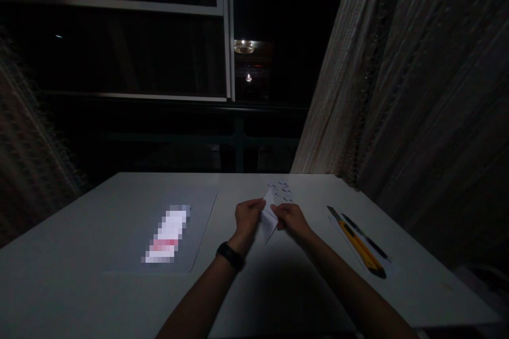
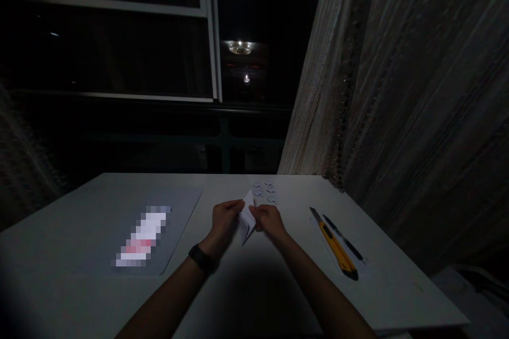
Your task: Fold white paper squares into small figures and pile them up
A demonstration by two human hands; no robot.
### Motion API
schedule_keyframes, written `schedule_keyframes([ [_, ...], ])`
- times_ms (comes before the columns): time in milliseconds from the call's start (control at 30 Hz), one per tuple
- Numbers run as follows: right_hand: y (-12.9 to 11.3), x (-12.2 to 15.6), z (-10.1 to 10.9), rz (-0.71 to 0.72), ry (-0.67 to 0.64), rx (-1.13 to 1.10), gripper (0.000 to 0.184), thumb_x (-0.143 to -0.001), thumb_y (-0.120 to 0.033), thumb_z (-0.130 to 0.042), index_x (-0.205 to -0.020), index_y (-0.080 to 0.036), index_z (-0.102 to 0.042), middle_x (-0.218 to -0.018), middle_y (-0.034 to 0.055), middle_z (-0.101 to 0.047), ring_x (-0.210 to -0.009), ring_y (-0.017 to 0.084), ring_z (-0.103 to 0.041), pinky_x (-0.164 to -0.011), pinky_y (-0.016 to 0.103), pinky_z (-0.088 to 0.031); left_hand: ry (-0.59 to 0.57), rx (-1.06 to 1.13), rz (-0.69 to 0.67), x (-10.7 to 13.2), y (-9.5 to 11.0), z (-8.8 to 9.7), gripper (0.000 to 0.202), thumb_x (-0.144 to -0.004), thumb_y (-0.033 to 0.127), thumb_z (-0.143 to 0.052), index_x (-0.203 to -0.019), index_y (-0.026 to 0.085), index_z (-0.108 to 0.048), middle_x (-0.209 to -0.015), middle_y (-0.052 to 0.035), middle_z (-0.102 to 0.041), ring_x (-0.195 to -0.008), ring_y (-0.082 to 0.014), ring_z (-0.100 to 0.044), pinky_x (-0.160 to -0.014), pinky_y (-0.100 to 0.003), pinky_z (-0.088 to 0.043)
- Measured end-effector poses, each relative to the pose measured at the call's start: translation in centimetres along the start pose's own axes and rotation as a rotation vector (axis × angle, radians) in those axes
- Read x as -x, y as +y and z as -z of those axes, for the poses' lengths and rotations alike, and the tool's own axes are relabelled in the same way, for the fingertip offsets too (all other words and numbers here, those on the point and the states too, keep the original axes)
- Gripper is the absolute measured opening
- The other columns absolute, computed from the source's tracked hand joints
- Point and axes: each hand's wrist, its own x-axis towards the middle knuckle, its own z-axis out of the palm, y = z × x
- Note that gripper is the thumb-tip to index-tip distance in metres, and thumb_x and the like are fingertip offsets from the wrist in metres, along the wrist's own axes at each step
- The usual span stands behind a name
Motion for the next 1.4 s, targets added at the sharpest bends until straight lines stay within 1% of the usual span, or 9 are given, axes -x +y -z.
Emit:
schedule_keyframes([
  [167, -0.8, 0.1, -0.1, 0.069, -0.07, 0.104, 0.033, -0.061, -0.043, -0.063, -0.046, -0.014, -0.057, -0.038, -0.0016, -0.051, -0.037, 0.01, -0.044, -0.039, 0.021, -0.033, -0.152, 0.194, 0.079, 0.5, 1.5, 0.1, 0.044, -0.056, 0.036, -0.073, -0.09, 0.009, -0.066, -0.077, -0.0105, -0.067, -0.061, -0.0157, -0.061, -0.055, -0.025, -0.046],
  [233, -1.1, 0.3, 0.0, 0.087, -0.148, 0.185, 0.03, -0.061, -0.039, -0.064, -0.045, -0.014, -0.057, -0.038, -0.0024, -0.05, -0.037, 0.009, -0.043, -0.04, 0.021, -0.031, -0.19, 0.23, 0.05, 0.6, 1.9, 0.3, 0.039, -0.055, 0.036, -0.073, -0.082, 0.009, -0.067, -0.074, -0.0099, -0.067, -0.062, -0.0152, -0.061, -0.058, -0.024, -0.045],
  [367, -1.1, 1.0, -0.2, 0.19, -0.19, 0.3, 0.028, -0.063, -0.038, -0.063, -0.047, -0.015, -0.059, -0.042, -0.0028, -0.052, -0.043, 0.01, -0.046, -0.044, 0.021, -0.032, -0.143, 0.225, 0.025, 0.5, 2.3, 0.6, 0.031, -0.054, 0.038, -0.073, -0.058, 0.008, -0.064, -0.061, -0.0085, -0.064, -0.053, -0.0131, -0.057, -0.053, -0.023, -0.042],
  [633, -0.6, 1.9, -0.6, 0.257, -0.116, 0.377, 0.028, -0.068, -0.039, -0.06, -0.052, -0.016, -0.062, -0.047, -0.0013, -0.056, -0.045, 0.011, -0.047, -0.046, 0.022, -0.032, -0.054, 0.22, 0.073, 0.6, 2.5, 0.7, 0.033, -0.053, 0.038, -0.074, -0.056, 0.008, -0.062, -0.06, -0.0091, -0.064, -0.048, -0.0128, -0.056, -0.047, -0.023, -0.041],
  [767, -0.4, 1.8, -0.3, 0.277, -0.124, 0.392, 0.028, -0.069, -0.038, -0.058, -0.053, -0.016, -0.061, -0.048, -0.0016, -0.056, -0.047, 0.011, -0.047, -0.047, 0.022, -0.032, -0.191, 0.219, 0.083, 0.4, 2.6, 1.0, 0.037, -0.052, 0.032, -0.076, -0.078, 0.008, -0.066, -0.062, -0.008, -0.065, -0.054, -0.0146, -0.059, -0.052, -0.025, -0.044],
  [900, -0.6, 1.5, 0.6, 0.292, -0.155, 0.331, 0.025, -0.07, -0.037, -0.058, -0.059, -0.016, -0.064, -0.054, -0.0004, -0.06, -0.052, 0.013, -0.05, -0.052, 0.023, -0.035, -0.294, 0.125, 0.112, 0.1, 2.8, 1.4, 0.069, -0.042, 0.017, -0.08, -0.106, 0.011, -0.058, -0.062, -0.0047, -0.065, -0.053, -0.0142, -0.059, -0.055, -0.025, -0.045],
  [1033, -1.0, 1.1, 1.9, 0.262, -0.153, 0.23, 0.023, -0.067, -0.037, -0.06, -0.06, -0.016, -0.065, -0.056, 0.0007, -0.061, -0.054, 0.014, -0.051, -0.053, 0.024, -0.036, -0.395, 0.05, 0.114, 0.1, 3.1, 1.7, 0.063, -0.044, 0.015, -0.079, -0.104, 0.009, -0.058, -0.061, -0.007, -0.066, -0.056, -0.0162, -0.061, -0.057, -0.027, -0.046],
  [1233, -1.1, 0.7, 3.4, 0.157, -0.276, 0.174, 0.026, -0.061, -0.04, -0.067, -0.055, -0.015, -0.065, -0.048, -0.0013, -0.055, -0.046, 0.011, -0.045, -0.047, 0.023, -0.033, -0.538, -0.022, 0.1, 0.2, 2.9, 1.6, 0.048, -0.045, 0.018, -0.078, -0.09, 0.009, -0.061, -0.061, -0.0086, -0.067, -0.057, -0.0182, -0.063, -0.059, -0.029, -0.047],
  [1400, -1.4, 0.7, 4.0, 0.13, -0.323, 0.231, 0.031, -0.058, -0.043, -0.068, -0.051, -0.013, -0.063, -0.044, -0.0024, -0.05, -0.044, 0.008, -0.039, -0.044, 0.022, -0.028, -0.565, -0.137, 0.08, 0.2, 2.9, 1.4, 0.04, -0.046, 0.022, -0.078, -0.08, 0.009, -0.062, -0.057, -0.0065, -0.065, -0.054, -0.0157, -0.061, -0.055, -0.025, -0.045],
])
